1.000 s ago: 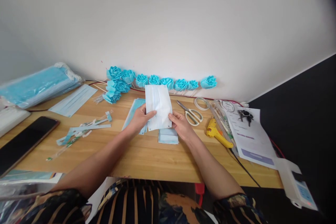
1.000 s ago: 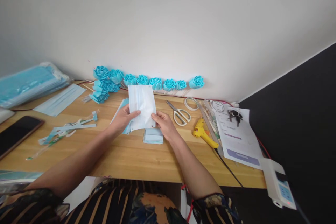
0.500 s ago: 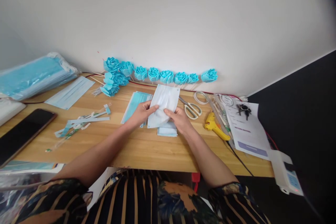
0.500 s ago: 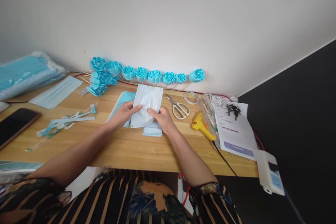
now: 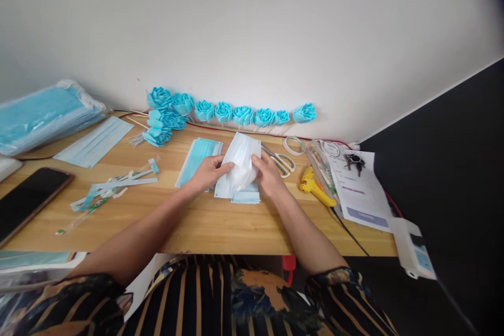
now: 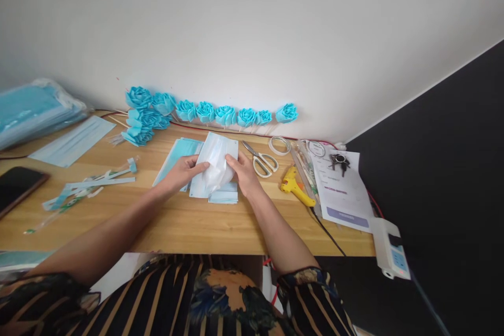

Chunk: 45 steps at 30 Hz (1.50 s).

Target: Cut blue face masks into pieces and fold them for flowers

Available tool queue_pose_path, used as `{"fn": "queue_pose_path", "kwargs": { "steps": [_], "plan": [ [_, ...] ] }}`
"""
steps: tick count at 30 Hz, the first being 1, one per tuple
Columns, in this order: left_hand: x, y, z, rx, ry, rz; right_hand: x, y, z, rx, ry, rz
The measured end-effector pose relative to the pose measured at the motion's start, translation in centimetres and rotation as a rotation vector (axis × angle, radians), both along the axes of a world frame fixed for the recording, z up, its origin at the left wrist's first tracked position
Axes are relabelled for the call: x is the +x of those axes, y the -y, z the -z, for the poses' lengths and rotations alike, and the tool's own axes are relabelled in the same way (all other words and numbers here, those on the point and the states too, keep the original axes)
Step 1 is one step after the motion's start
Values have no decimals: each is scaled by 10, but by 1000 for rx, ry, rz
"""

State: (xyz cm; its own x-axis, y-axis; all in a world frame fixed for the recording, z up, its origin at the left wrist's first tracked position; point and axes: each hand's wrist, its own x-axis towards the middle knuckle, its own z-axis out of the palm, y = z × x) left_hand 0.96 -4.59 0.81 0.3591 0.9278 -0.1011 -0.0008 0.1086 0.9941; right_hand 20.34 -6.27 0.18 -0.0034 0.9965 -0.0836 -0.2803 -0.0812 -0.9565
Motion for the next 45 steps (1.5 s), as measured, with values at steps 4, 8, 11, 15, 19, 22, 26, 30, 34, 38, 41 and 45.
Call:
{"fn": "queue_pose_path", "kwargs": {
  "steps": [4, 8, 11, 15, 19, 22, 26, 30, 34, 38, 41, 45],
  "plan": [
    [1, 1, -2, -2, -2, 14, -2, 1, 3, -16, 53, 66],
    [1, 1, -2, 27, 5, -31, -9, 6, 4, -64, 92, 1],
    [1, 0, 1, 40, -19, -61, -12, 8, 4, -83, 93, -23],
    [1, 0, 1, 24, 9, -60, -12, 9, 6, -98, 71, -49],
    [1, 2, -2, -43, 58, -44, -11, 6, 6, -132, -34, -79],
    [0, 1, -1, -79, 105, -50, -11, 5, 5, -141, -82, -104],
    [-2, -5, 4, -101, 178, -175, -9, 6, 4, -96, -29, -191],
    [-3, -9, 8, -105, 217, -287, -7, 9, 5, -56, 54, -311],
    [-2, -8, 10, -75, 246, -225, -8, 10, 7, -73, 172, -251],
    [-1, -6, 11, -88, 253, -74, -7, 5, 11, -47, 148, -95],
    [0, -6, 11, -90, 226, 28, -4, 0, 14, -39, 102, 13],
    [0, -7, 12, -4, 209, 47, -2, -2, 14, -11, 39, 22]
  ]
}}
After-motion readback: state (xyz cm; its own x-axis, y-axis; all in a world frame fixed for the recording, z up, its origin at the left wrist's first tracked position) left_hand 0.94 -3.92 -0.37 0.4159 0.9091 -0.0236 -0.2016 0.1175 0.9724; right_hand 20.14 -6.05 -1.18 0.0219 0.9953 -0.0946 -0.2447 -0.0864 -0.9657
